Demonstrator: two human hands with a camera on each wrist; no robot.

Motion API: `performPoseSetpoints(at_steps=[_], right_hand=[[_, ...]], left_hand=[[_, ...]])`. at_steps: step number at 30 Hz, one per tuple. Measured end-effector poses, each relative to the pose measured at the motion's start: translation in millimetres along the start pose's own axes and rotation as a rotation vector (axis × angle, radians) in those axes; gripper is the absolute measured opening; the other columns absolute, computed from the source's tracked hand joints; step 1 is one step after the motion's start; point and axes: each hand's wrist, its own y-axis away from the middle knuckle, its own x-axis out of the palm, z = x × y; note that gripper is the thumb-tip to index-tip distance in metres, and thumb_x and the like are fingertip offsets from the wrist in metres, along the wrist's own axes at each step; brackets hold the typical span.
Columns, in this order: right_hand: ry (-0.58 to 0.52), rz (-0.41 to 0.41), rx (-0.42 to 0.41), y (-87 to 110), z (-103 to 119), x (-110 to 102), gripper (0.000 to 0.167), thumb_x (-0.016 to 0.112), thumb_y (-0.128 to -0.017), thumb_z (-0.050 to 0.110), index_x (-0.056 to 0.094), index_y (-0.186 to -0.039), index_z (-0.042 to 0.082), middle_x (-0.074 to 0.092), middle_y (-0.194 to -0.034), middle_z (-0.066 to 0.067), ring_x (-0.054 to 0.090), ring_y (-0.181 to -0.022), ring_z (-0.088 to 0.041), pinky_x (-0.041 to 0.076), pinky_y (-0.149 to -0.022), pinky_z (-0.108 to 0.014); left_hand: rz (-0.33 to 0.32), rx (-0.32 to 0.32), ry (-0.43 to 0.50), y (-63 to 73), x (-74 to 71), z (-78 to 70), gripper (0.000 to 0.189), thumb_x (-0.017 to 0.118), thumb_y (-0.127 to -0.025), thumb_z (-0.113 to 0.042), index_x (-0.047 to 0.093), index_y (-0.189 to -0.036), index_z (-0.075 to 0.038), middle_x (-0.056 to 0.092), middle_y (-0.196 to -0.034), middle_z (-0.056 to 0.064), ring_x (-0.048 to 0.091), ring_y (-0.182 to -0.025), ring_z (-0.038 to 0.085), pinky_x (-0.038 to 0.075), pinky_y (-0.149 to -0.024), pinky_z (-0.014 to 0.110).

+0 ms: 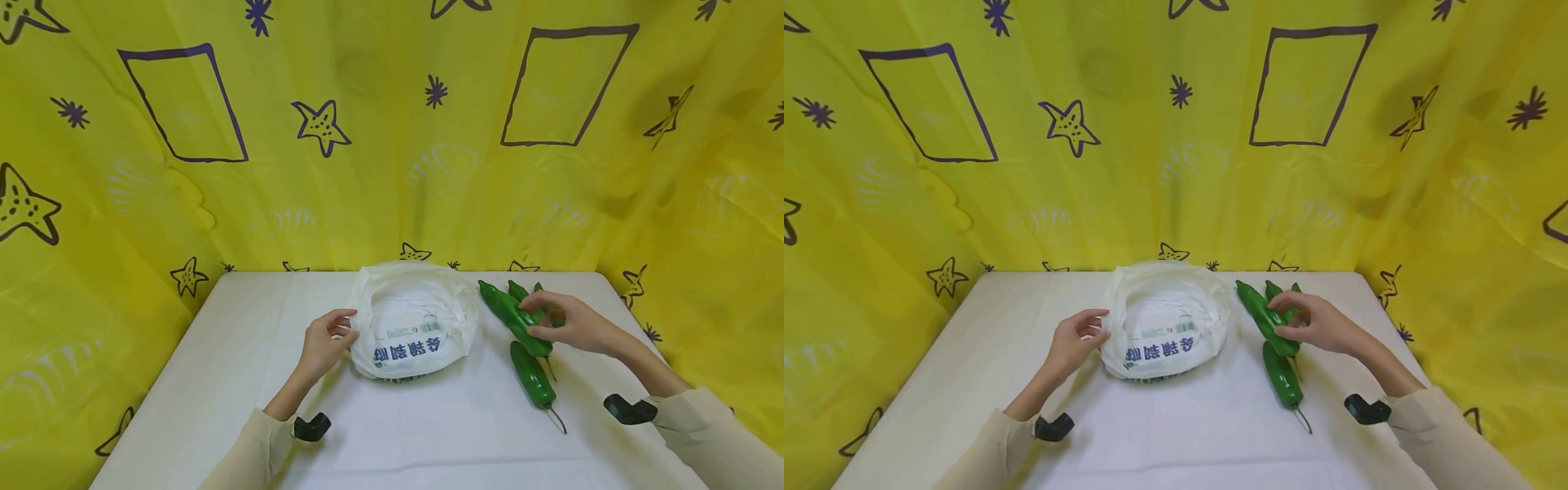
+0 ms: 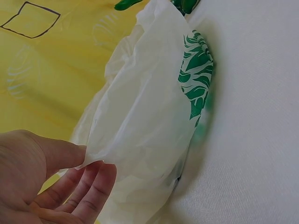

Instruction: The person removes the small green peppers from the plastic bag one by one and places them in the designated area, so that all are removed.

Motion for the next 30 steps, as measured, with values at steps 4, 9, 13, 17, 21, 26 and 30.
performPoseSetpoints(at_steps=[4, 9, 13, 17, 21, 26, 30], right_hand=[[0.008, -0.015, 0.017, 6.9, -5, 0, 0.035, 0.076, -0.093, 0.011, 0.064, -0.126, 0.009, 0.064, -0.12, -0.014, 0.065, -0.079, -0.018, 0.057, -0.069, -0.028], [-0.015, -0.031, 0.035, 16.3, -10, -1, 0.036, 0.075, -0.094, 0.012, 0.063, -0.128, 0.008, 0.064, -0.123, -0.015, 0.065, -0.083, -0.017, 0.057, -0.07, -0.029], [-0.021, -0.051, 0.026, 24.8, -15, 1, 0.039, 0.075, -0.094, 0.01, 0.062, -0.13, 0.007, 0.064, -0.124, -0.015, 0.064, -0.084, -0.016, 0.057, -0.071, -0.028], [-0.025, -0.071, 0.029, 33.7, -20, 3, 0.039, 0.075, -0.094, 0.008, 0.061, -0.13, 0.005, 0.064, -0.123, -0.016, 0.066, -0.088, -0.014, 0.057, -0.074, -0.026], [-0.031, -0.092, 0.054, 42.4, -25, 3, 0.039, 0.074, -0.095, 0.011, 0.061, -0.131, 0.005, 0.064, -0.124, -0.015, 0.066, -0.098, -0.013, 0.057, -0.078, -0.026], [-0.061, -0.099, 0.108, 53.3, -31, 6, 0.041, 0.073, -0.096, 0.014, 0.059, -0.134, 0.004, 0.06, -0.128, -0.018, 0.067, -0.098, -0.012, 0.058, -0.077, -0.027], [-0.083, -0.11, 0.156, 59.7, -36, 9, 0.042, 0.072, -0.097, 0.014, 0.058, -0.134, 0.002, 0.059, -0.128, -0.021, 0.067, -0.095, -0.009, 0.058, -0.076, -0.027]], left_hand=[[0.002, -0.004, 0.006, -0.1, 0.3, -0.7, 0.037, 0.077, -0.087, 0.002, 0.073, -0.122, -0.007, 0.068, -0.1, 0.01, 0.07, -0.084, 0.02, 0.053, -0.064, 0.022], [-0.002, 0.002, 0.01, 0.2, -0.6, -2.6, 0.038, 0.077, -0.086, 0.003, 0.073, -0.122, -0.007, 0.068, -0.099, 0.01, 0.07, -0.084, 0.021, 0.053, -0.063, 0.021], [-0.001, 0.003, 0.009, 0.4, -1.3, -3.4, 0.038, 0.078, -0.086, 0.003, 0.073, -0.122, -0.007, 0.068, -0.099, 0.01, 0.069, -0.084, 0.021, 0.053, -0.064, 0.021], [0.001, 0.005, 0.005, 0.3, -0.8, -2.2, 0.037, 0.078, -0.086, 0.002, 0.073, -0.122, -0.007, 0.068, -0.099, 0.01, 0.07, -0.084, 0.021, 0.053, -0.064, 0.021], [-0.003, 0.005, 0.004, -0.1, -1.6, -0.9, 0.038, 0.078, -0.086, 0.003, 0.073, -0.122, -0.007, 0.068, -0.099, 0.01, 0.07, -0.084, 0.021, 0.053, -0.065, 0.021], [-0.006, -0.003, 0.002, -0.5, -2.3, -0.7, 0.038, 0.078, -0.086, 0.002, 0.073, -0.122, -0.008, 0.068, -0.1, 0.01, 0.07, -0.085, 0.021, 0.052, -0.066, 0.02], [-0.01, -0.007, -0.002, -0.4, -2.1, -0.6, 0.038, 0.078, -0.085, 0.002, 0.073, -0.122, -0.008, 0.067, -0.1, 0.01, 0.07, -0.085, 0.021, 0.052, -0.066, 0.02]])
